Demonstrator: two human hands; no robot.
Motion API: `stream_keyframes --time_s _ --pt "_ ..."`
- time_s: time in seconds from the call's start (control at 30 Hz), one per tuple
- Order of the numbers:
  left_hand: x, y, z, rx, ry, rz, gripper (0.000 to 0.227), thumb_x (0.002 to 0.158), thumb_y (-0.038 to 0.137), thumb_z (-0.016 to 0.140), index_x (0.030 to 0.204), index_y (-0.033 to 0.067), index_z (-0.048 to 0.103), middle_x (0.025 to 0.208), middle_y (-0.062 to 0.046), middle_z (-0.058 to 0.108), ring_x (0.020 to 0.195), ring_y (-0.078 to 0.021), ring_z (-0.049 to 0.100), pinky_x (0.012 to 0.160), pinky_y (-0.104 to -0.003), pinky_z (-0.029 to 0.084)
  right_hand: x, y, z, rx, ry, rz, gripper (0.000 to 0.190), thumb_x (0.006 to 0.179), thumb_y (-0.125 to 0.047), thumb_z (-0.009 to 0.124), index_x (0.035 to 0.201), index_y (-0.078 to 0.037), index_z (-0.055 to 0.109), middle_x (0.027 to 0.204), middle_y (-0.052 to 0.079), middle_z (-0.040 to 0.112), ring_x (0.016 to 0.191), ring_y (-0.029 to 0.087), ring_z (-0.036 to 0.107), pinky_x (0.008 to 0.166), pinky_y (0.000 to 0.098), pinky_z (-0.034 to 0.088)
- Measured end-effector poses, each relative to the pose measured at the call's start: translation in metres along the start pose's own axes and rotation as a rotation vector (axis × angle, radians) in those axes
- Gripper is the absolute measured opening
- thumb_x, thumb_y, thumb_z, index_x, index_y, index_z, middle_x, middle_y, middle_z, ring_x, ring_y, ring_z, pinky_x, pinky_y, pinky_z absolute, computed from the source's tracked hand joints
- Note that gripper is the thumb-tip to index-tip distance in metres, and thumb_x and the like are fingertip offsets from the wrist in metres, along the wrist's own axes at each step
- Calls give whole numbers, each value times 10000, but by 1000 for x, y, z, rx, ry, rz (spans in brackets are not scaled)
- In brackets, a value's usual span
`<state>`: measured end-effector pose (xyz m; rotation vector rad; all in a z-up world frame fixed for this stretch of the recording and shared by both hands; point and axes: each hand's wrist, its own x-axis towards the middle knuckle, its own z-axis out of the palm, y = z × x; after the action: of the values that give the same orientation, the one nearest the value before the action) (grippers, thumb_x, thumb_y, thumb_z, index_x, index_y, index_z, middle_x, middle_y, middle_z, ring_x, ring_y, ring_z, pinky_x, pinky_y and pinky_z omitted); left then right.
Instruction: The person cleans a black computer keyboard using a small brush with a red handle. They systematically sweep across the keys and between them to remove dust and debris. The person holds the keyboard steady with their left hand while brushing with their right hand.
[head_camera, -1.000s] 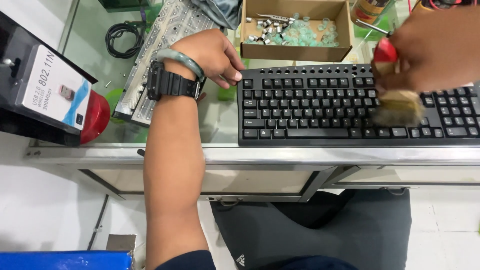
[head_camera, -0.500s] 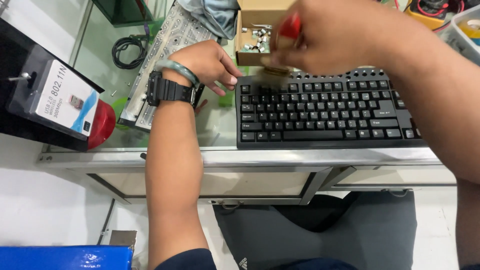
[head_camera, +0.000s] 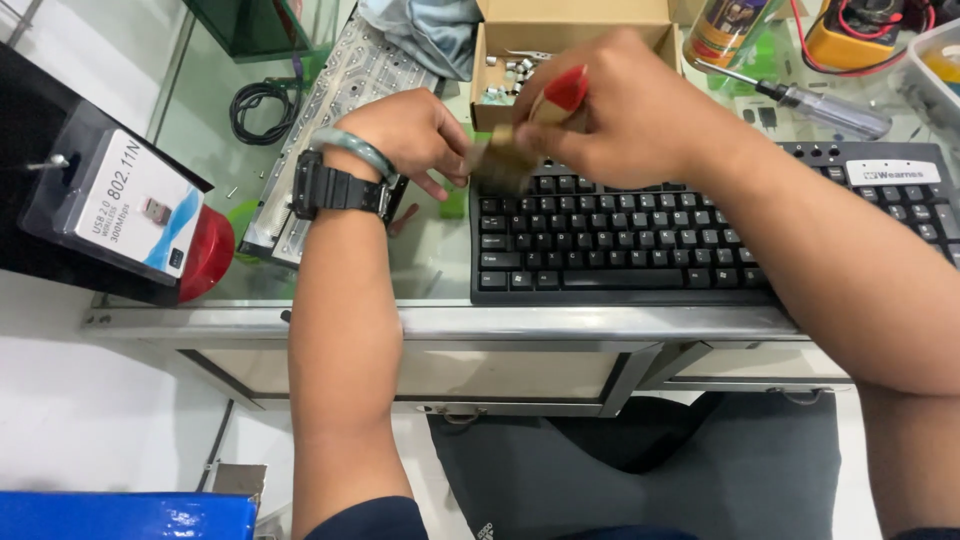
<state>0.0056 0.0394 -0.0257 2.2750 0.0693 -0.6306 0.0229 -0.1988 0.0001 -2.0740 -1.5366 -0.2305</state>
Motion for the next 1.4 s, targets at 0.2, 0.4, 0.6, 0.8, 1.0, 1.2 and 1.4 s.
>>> stream_keyframes --time_s 0.2,0.4,0.6,0.8,1.0,1.2,1.4 --pt "9 -9 -5 180 7 26 112 863 13 816 786 28 736 877 -80 774 820 -189 795 622 -302 650 -7 -8 -1 202 117 -199 110 1023 -62 715 1055 41 736 988 164 769 864 256 751 748 360 598" --pt "-15 13 2 21 39 -45 234 935 42 657 1128 -11 778 892 -117 748 927 -189 735 780 -366 703 -27 -10 -32 -82 -54 119 208 936 -170 724 782 -30 720 752 89 714 645 285 637 663 407 485" --pt "19 -14 -6 318 452 420 236 953 337 713 1143 202 755 1048 -9 685 849 -184 598 765 -367 484 -32 5 7 90 32 -59 117 960 -123 708 985 -13 739 924 122 770 793 276 738 730 407 585" --pt "46 -16 18 612 609 559 159 856 357 849 964 246 814 1001 -38 587 960 -347 683 816 -462 595 -34 -1 23 143 128 -111 108 969 -142 694 972 -35 702 881 142 704 816 373 718 734 434 582" --pt "62 -29 11 577 640 604 153 862 284 878 906 153 813 880 -47 572 847 -313 699 722 -387 605 -41 5 3 208 9 -9 120 915 -60 693 1007 6 654 881 190 680 862 445 705 751 525 565" --pt "45 -17 14 524 632 603 127 872 226 876 904 125 805 877 -14 578 707 -260 687 645 -401 555 -72 14 -75 -55 1 275 134 931 -96 705 974 30 717 837 263 706 856 507 689 786 567 527" --pt "5 -21 -7 122 420 433 760 703 118 905 1336 93 485 1003 -66 496 780 -223 539 725 -381 465 -43 20 27 311 135 11 162 943 -90 718 1089 -27 687 947 194 750 939 427 734 855 508 564"
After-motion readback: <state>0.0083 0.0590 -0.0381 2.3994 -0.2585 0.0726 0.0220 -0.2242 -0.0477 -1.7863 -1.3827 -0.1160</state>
